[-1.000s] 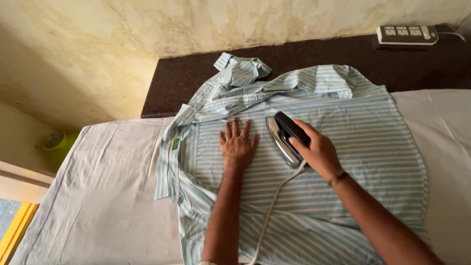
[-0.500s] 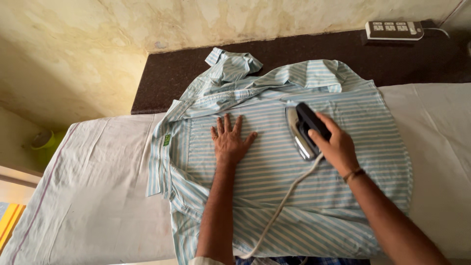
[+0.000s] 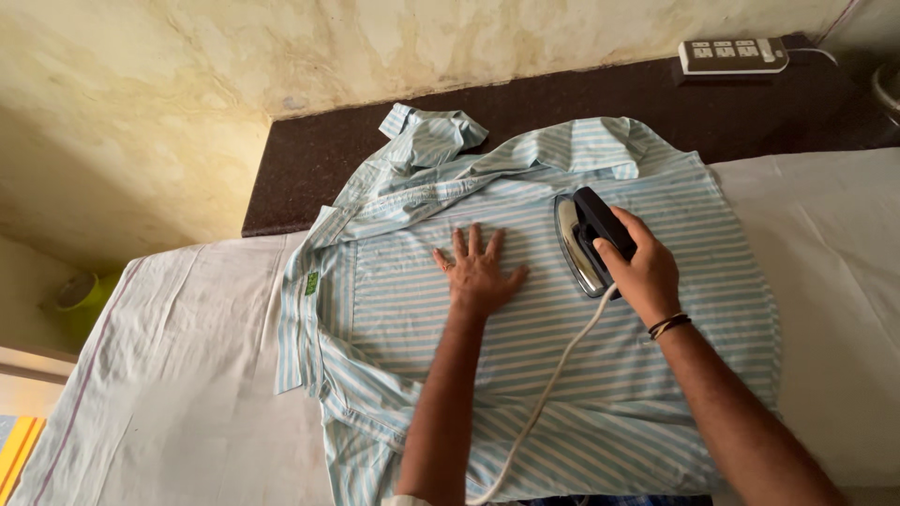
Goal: The person irons a striped shirt on an ironing board with an iron. They move the iron over the fabric and flatten the shirt by hand.
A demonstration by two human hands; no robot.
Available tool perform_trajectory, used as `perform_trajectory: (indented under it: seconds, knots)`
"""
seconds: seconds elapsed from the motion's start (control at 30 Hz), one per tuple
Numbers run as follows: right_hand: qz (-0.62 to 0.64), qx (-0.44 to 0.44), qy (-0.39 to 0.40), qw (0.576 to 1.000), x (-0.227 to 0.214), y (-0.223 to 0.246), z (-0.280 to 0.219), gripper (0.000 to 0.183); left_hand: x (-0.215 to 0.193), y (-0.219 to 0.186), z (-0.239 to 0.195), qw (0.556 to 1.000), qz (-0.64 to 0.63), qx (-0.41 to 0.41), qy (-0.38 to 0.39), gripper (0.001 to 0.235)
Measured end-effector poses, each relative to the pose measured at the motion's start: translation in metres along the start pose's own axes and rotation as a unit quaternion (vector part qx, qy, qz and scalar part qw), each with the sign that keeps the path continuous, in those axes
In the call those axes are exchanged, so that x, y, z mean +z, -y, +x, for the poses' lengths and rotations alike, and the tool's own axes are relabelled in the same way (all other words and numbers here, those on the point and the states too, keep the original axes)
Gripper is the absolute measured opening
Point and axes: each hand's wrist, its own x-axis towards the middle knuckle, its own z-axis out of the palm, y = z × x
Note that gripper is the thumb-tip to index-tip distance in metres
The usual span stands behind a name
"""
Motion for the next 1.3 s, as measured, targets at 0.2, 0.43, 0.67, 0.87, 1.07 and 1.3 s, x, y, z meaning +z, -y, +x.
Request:
perform_trajectory:
  seconds: [0.2,0.43,0.67,0.87,1.07,1.3]
  knots:
    - [0.007,0.009,0.046,0.999,-0.021,0.007,-0.044,0.072,0.02,-0.002,0.003,0.995,-0.036,-0.018,-0.087,0.076]
    - [0.085,-0.035,0.241,0.966,-0.021,0.009,-0.045,0.079,0.031,0.005,0.01,0.99,-0.059,0.056,-0.112,0.049]
    - [0.002,0.008,-0.016,1.0,0.034,0.023,-0.016,0.053,0.04,0.021,0.021,0.976,-0.169,0.045,-0.131,0.038]
    - [0.189,-0.186,-0.004,0.964,0.07,0.016,0.001,0.069,0.062,0.043,0.033,0.932,-0.275,0.111,-0.207,0.037]
    - [0.272,0.071,0.027,0.959,0.063,0.012,0.036,0.08,0.037,0.02,0.02,0.976,-0.154,0.044,-0.148,0.041]
    - [0.191,-0.025,-0.021,0.981,0.061,-0.004,0.048,0.074,0.012,-0.007,0.019,1.0,0.011,0.017,0.003,0.053]
